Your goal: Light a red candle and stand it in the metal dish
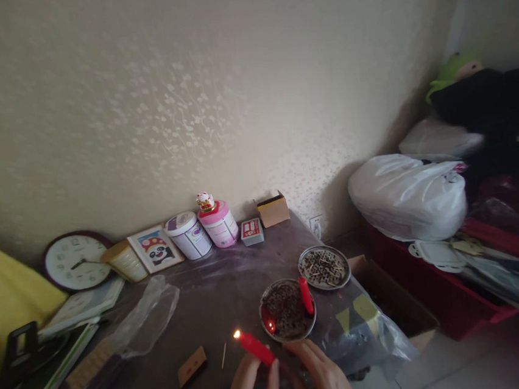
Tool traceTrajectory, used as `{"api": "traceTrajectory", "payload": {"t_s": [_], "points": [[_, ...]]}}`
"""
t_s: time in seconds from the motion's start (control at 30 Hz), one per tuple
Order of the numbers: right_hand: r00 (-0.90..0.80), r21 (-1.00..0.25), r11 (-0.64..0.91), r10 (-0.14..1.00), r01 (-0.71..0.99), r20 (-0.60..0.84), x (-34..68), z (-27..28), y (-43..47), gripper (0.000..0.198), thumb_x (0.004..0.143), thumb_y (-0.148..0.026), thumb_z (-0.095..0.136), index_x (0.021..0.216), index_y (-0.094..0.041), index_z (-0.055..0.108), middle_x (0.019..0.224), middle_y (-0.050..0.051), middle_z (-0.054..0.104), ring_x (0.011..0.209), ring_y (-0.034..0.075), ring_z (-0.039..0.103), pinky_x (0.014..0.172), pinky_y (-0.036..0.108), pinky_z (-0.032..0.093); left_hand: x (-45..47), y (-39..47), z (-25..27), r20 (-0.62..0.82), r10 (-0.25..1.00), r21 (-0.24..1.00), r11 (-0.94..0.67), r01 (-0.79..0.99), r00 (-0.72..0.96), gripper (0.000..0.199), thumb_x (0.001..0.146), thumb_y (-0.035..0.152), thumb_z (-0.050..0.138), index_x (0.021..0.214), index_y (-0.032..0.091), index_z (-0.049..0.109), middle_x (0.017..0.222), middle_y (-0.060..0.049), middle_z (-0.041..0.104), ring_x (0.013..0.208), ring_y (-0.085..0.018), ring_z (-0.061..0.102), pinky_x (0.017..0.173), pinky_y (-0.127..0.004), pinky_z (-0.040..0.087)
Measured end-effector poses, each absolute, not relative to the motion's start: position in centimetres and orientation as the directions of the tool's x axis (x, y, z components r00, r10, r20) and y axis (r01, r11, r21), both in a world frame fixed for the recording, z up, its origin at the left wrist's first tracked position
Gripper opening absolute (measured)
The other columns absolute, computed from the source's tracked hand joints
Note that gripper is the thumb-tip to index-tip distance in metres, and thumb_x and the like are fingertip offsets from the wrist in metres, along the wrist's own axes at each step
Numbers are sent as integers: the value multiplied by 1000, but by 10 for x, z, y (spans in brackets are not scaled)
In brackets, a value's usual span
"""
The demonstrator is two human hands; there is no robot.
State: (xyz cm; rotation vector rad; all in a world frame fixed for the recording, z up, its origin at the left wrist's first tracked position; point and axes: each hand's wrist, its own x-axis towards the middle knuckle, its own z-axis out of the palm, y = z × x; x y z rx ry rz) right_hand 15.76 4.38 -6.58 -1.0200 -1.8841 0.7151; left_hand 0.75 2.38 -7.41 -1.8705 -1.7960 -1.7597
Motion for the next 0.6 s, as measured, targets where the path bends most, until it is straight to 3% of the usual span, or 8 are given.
{"api": "traceTrajectory", "payload": {"t_s": [0.13,0.2,0.3,0.43,0.6], "points": [[-240,-763,451,893,464,382,174,-54,49,30,86,-11,51,113,-20,59,107,9,70,93,20,70,81,28,57,-13,34,-43,557,791,688,-270,674,-253,18,80,38,66,90,23,69,89,-7,78,69,-22,74,62,-26,57],[-224,-756,445,896,480,385,181,-51,51,26,88,-14,51,112,-20,60,106,9,70,93,20,70,81,28,57,-21,44,-24,534,801,700,-240,673,-270,19,81,40,64,85,22,69,83,-7,78,71,-23,74,62,-26,58],[-212,-752,457,889,475,406,186,-53,53,24,89,-16,50,110,-20,60,104,9,70,91,20,71,79,27,58,-27,62,-7,514,770,732,-165,660,-377,26,79,45,63,84,20,68,75,-8,76,68,-24,73,56,-28,57],[-157,-766,469,880,439,448,184,-59,52,21,90,-19,48,107,-22,61,96,6,71,80,18,71,71,24,58,-29,80,-11,498,758,782,-182,596,-421,29,81,46,61,91,19,67,91,-12,76,77,-25,73,66,-30,58],[-123,-762,486,867,428,483,181,-55,48,25,96,-39,44,91,-24,63,76,2,69,62,14,68,58,21,54,-30,82,-23,517,734,760,-159,630,-440,31,81,46,60,91,18,67,92,-13,75,76,-25,73,67,-32,57]]}}
